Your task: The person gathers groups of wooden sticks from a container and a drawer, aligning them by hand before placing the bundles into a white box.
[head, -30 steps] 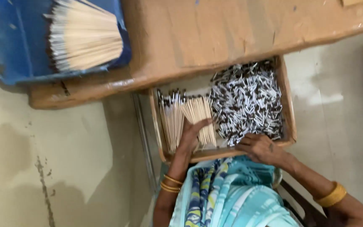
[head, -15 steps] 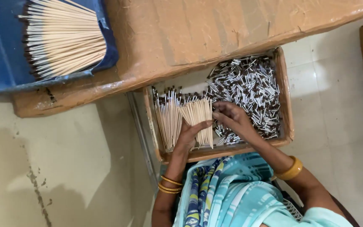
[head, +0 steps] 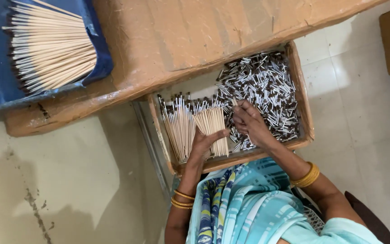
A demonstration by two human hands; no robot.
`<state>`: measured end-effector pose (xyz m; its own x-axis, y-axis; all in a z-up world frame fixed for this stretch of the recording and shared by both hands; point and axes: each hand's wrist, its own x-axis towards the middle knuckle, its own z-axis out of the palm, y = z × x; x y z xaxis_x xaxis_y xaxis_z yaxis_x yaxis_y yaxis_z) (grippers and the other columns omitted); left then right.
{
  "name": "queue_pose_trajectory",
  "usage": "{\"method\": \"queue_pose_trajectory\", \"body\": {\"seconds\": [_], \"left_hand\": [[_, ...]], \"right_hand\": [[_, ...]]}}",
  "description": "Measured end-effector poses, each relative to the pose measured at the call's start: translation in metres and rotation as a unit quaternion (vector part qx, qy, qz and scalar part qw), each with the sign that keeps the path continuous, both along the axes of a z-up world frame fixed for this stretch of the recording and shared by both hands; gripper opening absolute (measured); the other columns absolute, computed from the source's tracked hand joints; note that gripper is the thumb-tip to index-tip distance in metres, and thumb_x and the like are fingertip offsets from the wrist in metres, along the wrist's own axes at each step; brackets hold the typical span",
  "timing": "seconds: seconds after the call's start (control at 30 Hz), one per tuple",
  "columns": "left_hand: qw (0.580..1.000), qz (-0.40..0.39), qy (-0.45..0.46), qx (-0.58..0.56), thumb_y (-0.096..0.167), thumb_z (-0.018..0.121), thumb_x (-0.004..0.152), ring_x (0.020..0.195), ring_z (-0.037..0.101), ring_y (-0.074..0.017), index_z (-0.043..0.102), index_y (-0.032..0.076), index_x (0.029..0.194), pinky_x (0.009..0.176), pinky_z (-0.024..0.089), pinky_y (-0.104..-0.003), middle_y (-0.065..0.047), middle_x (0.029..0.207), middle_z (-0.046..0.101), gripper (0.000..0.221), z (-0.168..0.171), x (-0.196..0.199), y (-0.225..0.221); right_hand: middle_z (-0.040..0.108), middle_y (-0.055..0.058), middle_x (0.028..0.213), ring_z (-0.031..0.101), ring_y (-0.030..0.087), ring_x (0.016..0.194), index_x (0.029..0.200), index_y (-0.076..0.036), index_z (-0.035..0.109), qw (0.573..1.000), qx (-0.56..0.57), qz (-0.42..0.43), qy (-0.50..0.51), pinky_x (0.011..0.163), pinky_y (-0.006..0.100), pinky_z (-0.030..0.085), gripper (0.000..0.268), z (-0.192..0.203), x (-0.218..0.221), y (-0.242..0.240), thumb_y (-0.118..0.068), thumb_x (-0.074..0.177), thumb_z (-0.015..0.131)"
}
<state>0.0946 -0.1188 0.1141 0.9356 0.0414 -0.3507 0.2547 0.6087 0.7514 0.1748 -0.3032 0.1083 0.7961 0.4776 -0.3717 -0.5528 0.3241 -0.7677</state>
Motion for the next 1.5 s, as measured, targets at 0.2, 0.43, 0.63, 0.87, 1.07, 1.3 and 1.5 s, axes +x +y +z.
{"method": "queue_pose_trajectory", "body": {"seconds": [0.2,0.43,0.63,0.87,1.07,1.3,1.5], "left_hand": [[1.000,-0.011,0.026,-0.015,0.001,0.082,0.085,0.095,0.073,-0.0204,0.062,0.000,0.120,0.084,0.064,-0.033,-0.012,0.104,0.073,0.041,-0.010,-0.002,0.004],[0.995,-0.016,0.085,-0.056,0.002,0.079,0.084,0.089,0.076,-0.0257,0.066,-0.003,0.117,0.080,0.064,-0.036,-0.017,0.100,0.076,0.035,-0.020,-0.003,0.006],[0.992,-0.035,0.117,-0.024,0.007,0.080,0.085,0.099,0.078,-0.0266,0.069,-0.005,0.114,0.095,0.063,-0.039,-0.021,0.106,0.078,0.033,-0.035,-0.007,0.014],[0.991,-0.046,0.124,-0.021,0.007,0.080,0.084,0.100,0.077,-0.0268,0.071,-0.008,0.111,0.095,0.062,-0.039,-0.021,0.104,0.079,0.032,-0.034,-0.009,0.021],[0.994,-0.033,0.101,-0.034,0.001,0.082,0.081,0.096,0.076,-0.0246,0.071,-0.003,0.110,0.089,0.063,-0.038,-0.017,0.102,0.078,0.031,-0.029,-0.006,0.020],[0.998,0.002,0.057,-0.035,-0.002,0.084,0.078,0.096,0.073,-0.0204,0.066,0.002,0.115,0.086,0.064,-0.034,-0.011,0.104,0.075,0.041,-0.009,0.001,0.013],[0.997,-0.003,0.073,-0.037,0.002,0.083,0.079,0.097,0.076,-0.0221,0.065,0.001,0.115,0.089,0.066,-0.035,-0.015,0.103,0.076,0.040,-0.023,-0.002,0.012]], "right_hand": [[0.057,-0.002,0.073,0.049,0.004,0.051,0.108,-0.012,0.065,0.890,-0.249,0.140,-0.355,0.040,0.023,0.040,0.013,0.010,-0.015,-0.013,-0.021,0.098,0.066],[0.064,-0.001,0.081,0.065,0.012,0.068,0.126,-0.015,0.071,0.521,-0.299,0.183,-0.779,0.053,0.029,0.055,0.050,0.049,-0.007,-0.017,-0.013,0.076,0.071],[0.056,-0.003,0.075,0.062,0.010,0.066,0.128,-0.014,0.071,0.542,-0.295,0.154,-0.772,0.055,0.028,0.055,0.046,0.034,-0.014,-0.012,-0.009,0.082,0.072],[0.055,-0.002,0.074,0.060,0.010,0.062,0.127,-0.014,0.072,0.563,-0.331,0.121,-0.747,0.052,0.028,0.053,0.050,0.034,-0.029,-0.004,-0.011,0.076,0.073],[0.055,-0.002,0.073,0.062,0.011,0.063,0.125,-0.012,0.074,0.564,-0.323,0.122,-0.750,0.053,0.029,0.054,0.050,0.036,-0.021,-0.003,-0.008,0.075,0.072],[0.058,-0.004,0.078,0.064,0.011,0.069,0.117,-0.012,0.074,0.538,-0.293,0.123,-0.781,0.055,0.027,0.054,0.037,0.043,-0.008,-0.008,-0.009,0.080,0.072],[0.063,-0.002,0.090,0.063,0.010,0.072,0.114,-0.012,0.069,0.615,-0.296,0.060,-0.728,0.058,0.025,0.053,0.022,0.000,-0.024,-0.014,-0.010,0.092,0.067]]}}
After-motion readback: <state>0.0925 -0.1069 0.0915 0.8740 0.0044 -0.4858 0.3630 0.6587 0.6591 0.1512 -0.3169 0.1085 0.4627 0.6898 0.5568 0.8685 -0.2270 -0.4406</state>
